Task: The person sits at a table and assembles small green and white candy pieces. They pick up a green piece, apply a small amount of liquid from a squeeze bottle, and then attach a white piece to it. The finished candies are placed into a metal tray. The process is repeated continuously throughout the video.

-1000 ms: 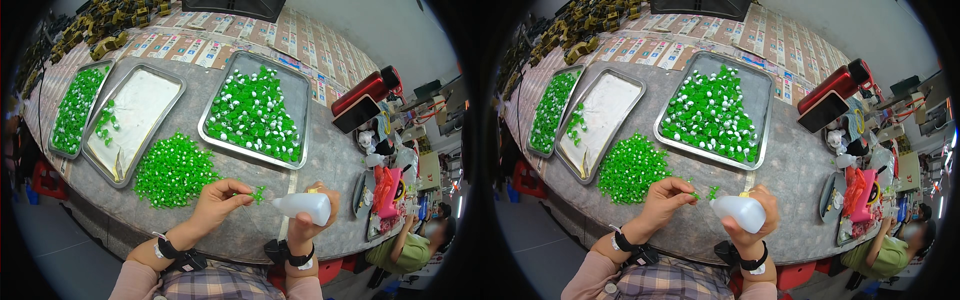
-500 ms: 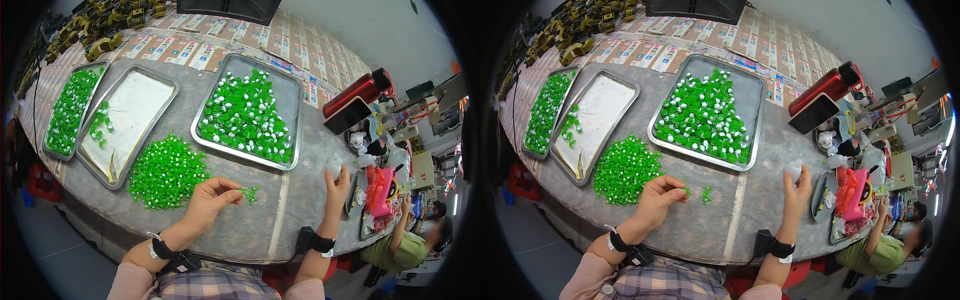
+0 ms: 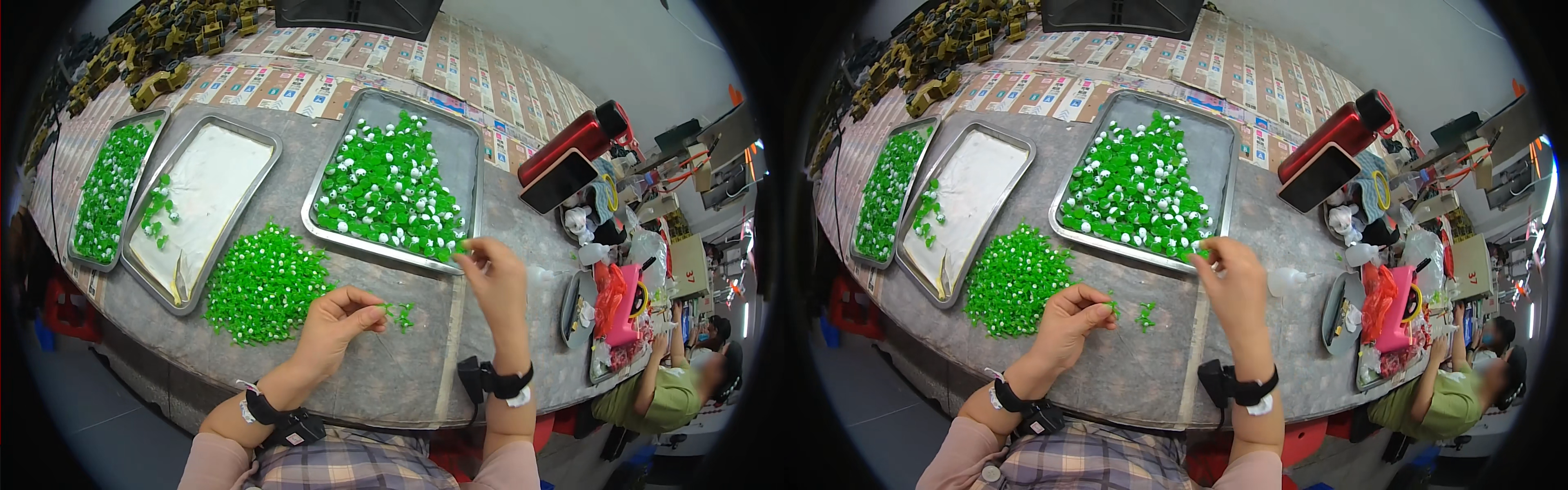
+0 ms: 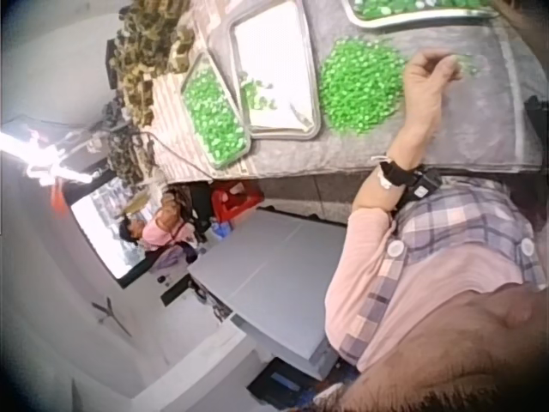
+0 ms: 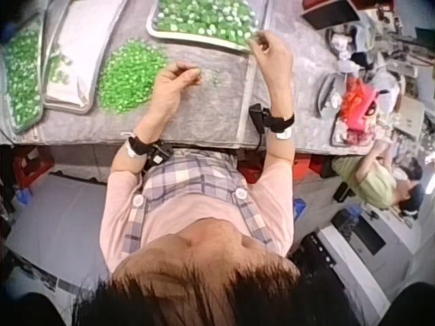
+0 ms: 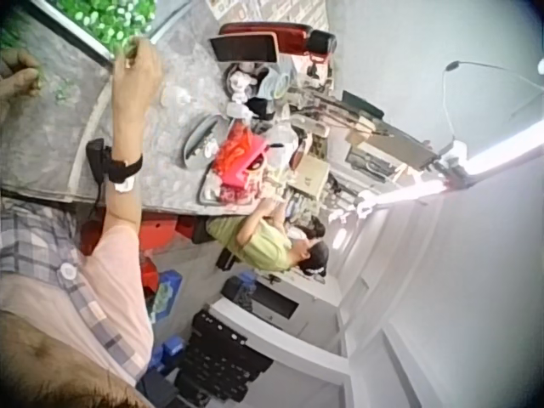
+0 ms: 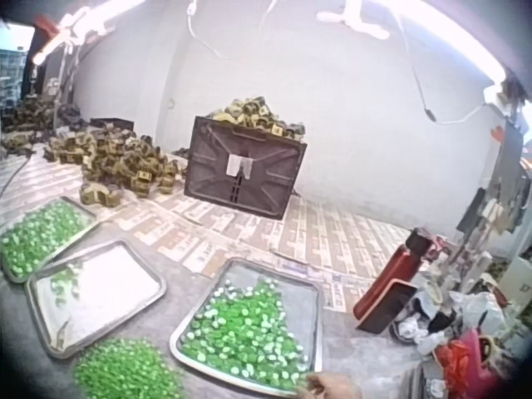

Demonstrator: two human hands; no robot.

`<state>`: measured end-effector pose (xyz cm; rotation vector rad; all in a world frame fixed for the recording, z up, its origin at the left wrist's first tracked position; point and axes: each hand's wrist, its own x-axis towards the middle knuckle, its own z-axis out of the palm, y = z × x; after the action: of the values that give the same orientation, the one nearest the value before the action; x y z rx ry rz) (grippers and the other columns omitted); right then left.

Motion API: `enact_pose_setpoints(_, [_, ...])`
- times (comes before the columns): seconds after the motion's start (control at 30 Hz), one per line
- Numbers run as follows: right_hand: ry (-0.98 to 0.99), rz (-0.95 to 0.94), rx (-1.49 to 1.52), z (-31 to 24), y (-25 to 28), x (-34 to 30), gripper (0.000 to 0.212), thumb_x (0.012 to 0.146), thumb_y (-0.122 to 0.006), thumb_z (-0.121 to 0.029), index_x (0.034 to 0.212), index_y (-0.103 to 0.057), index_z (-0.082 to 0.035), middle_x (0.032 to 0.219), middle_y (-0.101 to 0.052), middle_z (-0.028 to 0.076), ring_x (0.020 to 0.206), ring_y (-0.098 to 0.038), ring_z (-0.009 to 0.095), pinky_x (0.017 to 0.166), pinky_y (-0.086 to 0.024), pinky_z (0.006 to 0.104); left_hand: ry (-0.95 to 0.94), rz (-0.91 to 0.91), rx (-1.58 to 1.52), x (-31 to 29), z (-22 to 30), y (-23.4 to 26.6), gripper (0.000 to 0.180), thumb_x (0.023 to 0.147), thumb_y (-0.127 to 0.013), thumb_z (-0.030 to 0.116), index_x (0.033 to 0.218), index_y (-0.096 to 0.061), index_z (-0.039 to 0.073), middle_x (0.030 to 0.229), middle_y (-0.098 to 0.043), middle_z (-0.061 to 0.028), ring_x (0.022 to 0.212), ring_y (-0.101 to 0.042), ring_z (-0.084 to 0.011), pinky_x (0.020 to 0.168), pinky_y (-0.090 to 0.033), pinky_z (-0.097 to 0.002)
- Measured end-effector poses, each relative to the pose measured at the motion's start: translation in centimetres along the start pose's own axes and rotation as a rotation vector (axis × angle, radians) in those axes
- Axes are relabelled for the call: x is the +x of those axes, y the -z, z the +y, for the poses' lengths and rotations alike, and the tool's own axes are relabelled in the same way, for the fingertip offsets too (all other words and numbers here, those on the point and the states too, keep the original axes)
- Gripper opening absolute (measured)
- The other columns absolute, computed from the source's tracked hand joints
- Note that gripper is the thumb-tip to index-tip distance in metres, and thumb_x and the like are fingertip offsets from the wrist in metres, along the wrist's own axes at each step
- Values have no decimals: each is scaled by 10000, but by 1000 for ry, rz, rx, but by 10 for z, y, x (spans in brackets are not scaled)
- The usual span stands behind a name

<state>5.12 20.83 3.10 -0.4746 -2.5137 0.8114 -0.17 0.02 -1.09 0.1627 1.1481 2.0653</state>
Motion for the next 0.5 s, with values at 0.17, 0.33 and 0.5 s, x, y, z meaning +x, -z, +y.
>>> enact_pose_setpoints(0.17, [54,-122,-185,11,-26,7,179,652,-631,-102,793,-554,-24,645,-529,93,586,-517,180,538,-417,268,-7,7,-17,1,1,0,67,752,-564,46,807,-541,17,727,-576,-69,655,-563,-128,601,-480,-248])
enact_pose_setpoints(0.33, [-202,-139,689,-12,0,-10,207,693,-607,-20,884,-532,5,751,-578,58,709,-554,121,639,-433,218,33,-56,-63,-3,4,0,76,746,-567,44,810,-538,15,739,-579,-73,667,-568,-140,610,-481,-255])
enact_pose_setpoints(0.5, [-443,-433,1141,-27,-15,-46,202,716,-590,9,914,-547,8,863,-586,68,785,-552,109,696,-437,212,68,-145,-144,-2,1,1,91,755,-561,36,839,-549,4,801,-587,-77,714,-572,-131,651,-479,-244])
